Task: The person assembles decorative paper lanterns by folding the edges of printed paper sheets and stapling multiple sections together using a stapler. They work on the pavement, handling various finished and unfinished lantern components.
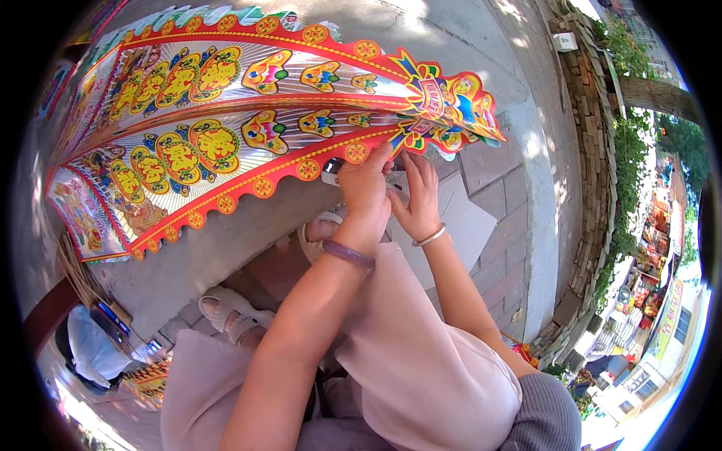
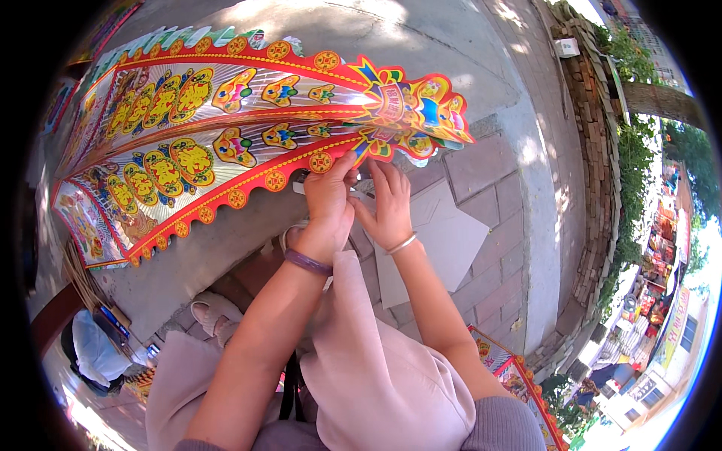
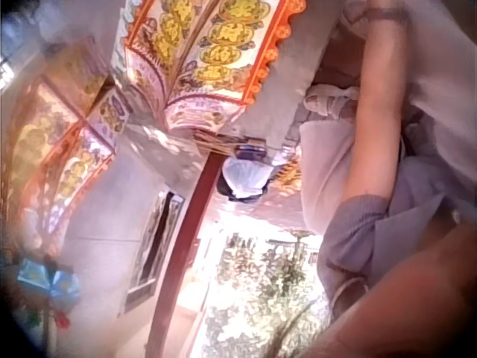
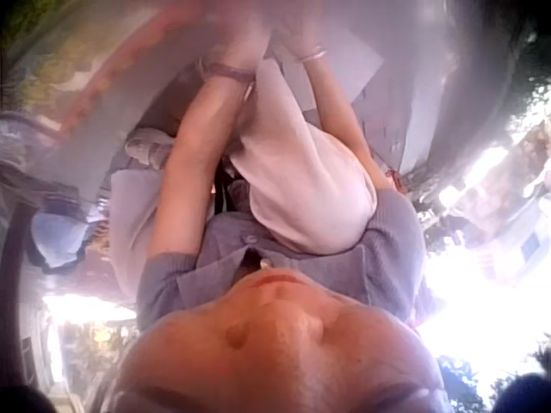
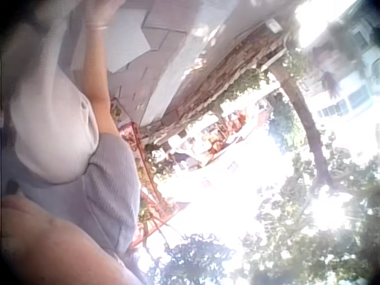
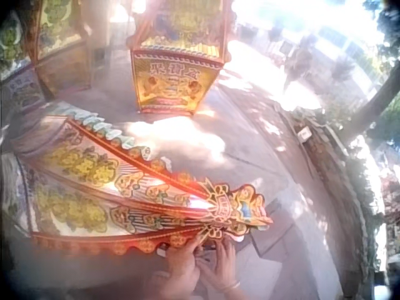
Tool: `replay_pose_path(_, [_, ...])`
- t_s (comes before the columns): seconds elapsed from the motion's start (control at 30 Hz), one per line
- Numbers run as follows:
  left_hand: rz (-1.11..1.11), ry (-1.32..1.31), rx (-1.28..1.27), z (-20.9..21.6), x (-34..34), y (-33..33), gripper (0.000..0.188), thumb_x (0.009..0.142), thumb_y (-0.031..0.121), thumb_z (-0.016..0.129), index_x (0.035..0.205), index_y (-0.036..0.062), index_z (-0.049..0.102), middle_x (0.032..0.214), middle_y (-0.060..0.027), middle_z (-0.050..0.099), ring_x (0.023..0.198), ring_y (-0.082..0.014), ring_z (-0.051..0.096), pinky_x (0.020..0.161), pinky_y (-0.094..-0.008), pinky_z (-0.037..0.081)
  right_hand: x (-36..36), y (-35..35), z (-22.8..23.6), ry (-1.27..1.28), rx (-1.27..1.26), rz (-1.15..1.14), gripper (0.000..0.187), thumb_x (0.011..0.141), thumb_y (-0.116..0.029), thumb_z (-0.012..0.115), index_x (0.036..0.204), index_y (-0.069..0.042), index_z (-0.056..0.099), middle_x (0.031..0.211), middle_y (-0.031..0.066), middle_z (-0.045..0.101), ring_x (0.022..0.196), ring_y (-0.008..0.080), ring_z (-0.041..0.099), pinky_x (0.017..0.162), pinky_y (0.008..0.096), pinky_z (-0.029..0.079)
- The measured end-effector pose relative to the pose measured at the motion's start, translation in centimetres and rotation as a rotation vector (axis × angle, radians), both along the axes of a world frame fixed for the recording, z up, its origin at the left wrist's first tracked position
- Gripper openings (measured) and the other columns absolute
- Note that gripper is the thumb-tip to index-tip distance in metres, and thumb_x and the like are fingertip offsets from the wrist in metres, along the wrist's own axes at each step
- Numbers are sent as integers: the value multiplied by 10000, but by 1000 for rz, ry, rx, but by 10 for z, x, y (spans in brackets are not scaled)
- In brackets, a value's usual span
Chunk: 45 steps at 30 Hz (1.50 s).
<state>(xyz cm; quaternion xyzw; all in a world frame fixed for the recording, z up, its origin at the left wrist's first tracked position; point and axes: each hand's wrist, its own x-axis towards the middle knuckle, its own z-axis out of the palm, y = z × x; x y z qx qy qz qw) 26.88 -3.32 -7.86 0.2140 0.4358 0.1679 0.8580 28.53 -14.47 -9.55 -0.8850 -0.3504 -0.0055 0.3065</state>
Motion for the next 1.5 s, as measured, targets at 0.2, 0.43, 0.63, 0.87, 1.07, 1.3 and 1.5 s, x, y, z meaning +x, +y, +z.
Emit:
replay_pose_path(0.2, [46, -48, -47, -4, -3, 2, 159, 741, -31, 676, 882, 11, 615, 801, -28, 618, 620, -93, 537, 554, -212, 420, 2, 20, -1, -106, -284, 173, 444, 637, -176, 640, 1026, 3, 521, 1061, 153, 466, 979, 345, 444, 854, 432, 362])
replay_pose_path(0.43, [18, -42, -6, -1, -2, 3, 144, 745, 11, 691, 863, 50, 619, 773, -15, 622, 619, -93, 541, 560, -220, 411, -15, -10, -5, 38, -321, 38, 425, 646, -187, 646, 1003, 16, 534, 975, 143, 493, 897, 317, 491, 754, 389, 424])
replay_pose_path(0.63, [11, -38, 8, -2, -2, 2, 159, 749, 29, 695, 884, 67, 619, 787, -4, 623, 645, -92, 540, 591, -224, 420, -44, -63, 21, 803, -134, -257, 315, 757, -209, 615, 936, 39, 537, 740, 128, 555, 628, 231, 544, 599, 353, 448])
replay_pose_path(0.87, [10, -15, 16, 0, -5, -1, 164, 750, 30, 693, 894, 69, 624, 790, -1, 624, 642, -92, 531, 602, -225, 424, -40, -32, 30, 891, 144, -346, 231, 831, -180, 566, 893, 42, 543, 674, 62, 548, 631, 119, 488, 573, 293, 420])
replay_pose_path(1.07, [9, -4, 46, 0, -5, 0, 153, 751, 24, 688, 884, 70, 629, 780, -1, 624, 635, -95, 528, 605, -232, 423, -31, -6, 38, 922, 232, -395, 279, 820, -211, 598, 923, 46, 564, 685, 53, 570, 642, 101, 488, 577, 289, 427])
replay_pose_path(1.3, [18, -3, 25, -2, -3, 0, 128, 757, 23, 683, 869, 61, 635, 770, -6, 625, 631, -97, 533, 592, -232, 415, -28, 6, 38, 828, 98, -439, 303, 797, -241, 631, 881, 42, 564, 622, 97, 582, 561, 159, 541, 536, 322, 438])
replay_pose_path(1.5, [-3, -4, 28, -5, -3, -2, 104, 756, 28, 685, 845, 53, 637, 752, -7, 623, 620, -97, 536, 583, -232, 412, -27, 3, 22, 714, 51, -433, 303, 764, -239, 660, 842, 35, 558, 599, 146, 560, 547, 238, 562, 534, 354, 438])
